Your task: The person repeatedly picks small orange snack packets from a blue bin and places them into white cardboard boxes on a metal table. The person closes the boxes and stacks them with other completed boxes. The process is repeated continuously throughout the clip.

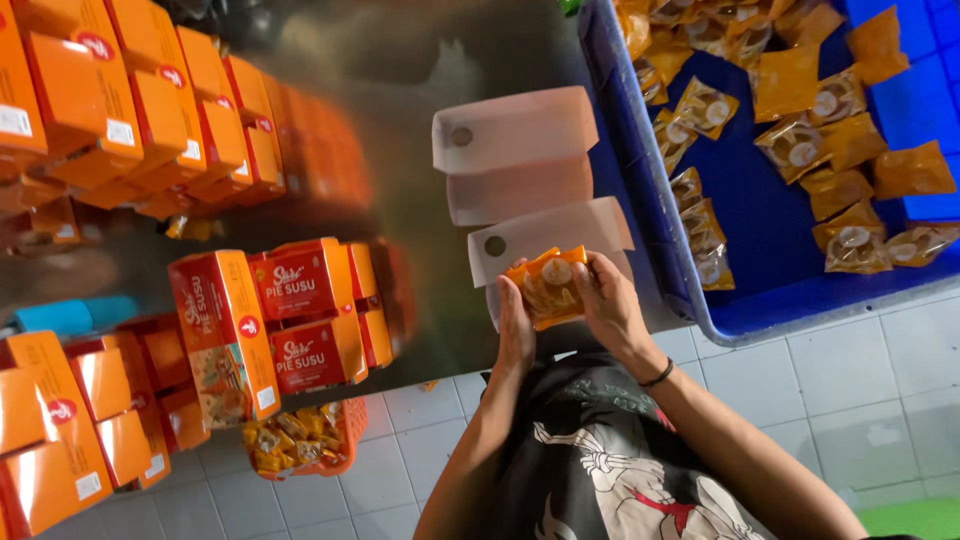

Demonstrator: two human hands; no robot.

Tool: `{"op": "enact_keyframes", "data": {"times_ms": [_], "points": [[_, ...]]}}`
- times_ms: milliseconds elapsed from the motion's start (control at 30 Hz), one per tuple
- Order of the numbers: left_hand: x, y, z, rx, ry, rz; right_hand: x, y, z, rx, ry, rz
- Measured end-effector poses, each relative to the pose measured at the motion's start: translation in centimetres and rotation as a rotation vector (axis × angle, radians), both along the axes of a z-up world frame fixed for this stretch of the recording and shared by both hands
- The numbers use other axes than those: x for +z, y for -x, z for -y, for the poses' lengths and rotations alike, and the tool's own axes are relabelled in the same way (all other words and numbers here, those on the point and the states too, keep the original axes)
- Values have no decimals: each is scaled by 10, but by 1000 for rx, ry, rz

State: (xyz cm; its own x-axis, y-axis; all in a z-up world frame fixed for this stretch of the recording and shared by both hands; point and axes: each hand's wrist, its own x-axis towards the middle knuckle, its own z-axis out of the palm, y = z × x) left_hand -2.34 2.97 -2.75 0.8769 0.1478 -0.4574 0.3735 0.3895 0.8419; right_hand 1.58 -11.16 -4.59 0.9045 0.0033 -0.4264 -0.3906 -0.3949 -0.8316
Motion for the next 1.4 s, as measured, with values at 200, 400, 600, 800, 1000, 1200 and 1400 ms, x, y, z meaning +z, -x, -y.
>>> {"op": "enact_keyframes", "data": {"times_ms": [200, 400, 600, 800, 1000, 1200, 1400], "points": [[2, 18, -12, -8, -234, 150, -17, 33, -29, 278, -215, 71], [-118, 47, -61, 161, -1082, -92, -98, 33, -38, 240, 240, -362], [-136, 48, -64, -60, -927, -48, -96, 18, -52, 227, 86, -199], [-145, 53, -64, -195, -838, -28, -176, 35, -55, 730, 839, 1477], [-139, 43, -58, -120, -799, -57, -104, 16, -19, 427, -57, 420], [-100, 12, -20, 128, -1011, 220, -25, -63, 149, -281, 317, 599], [-7, -171, 141, -328, -1128, 1034, -137, -73, 194, 79, 983, 273]]}}
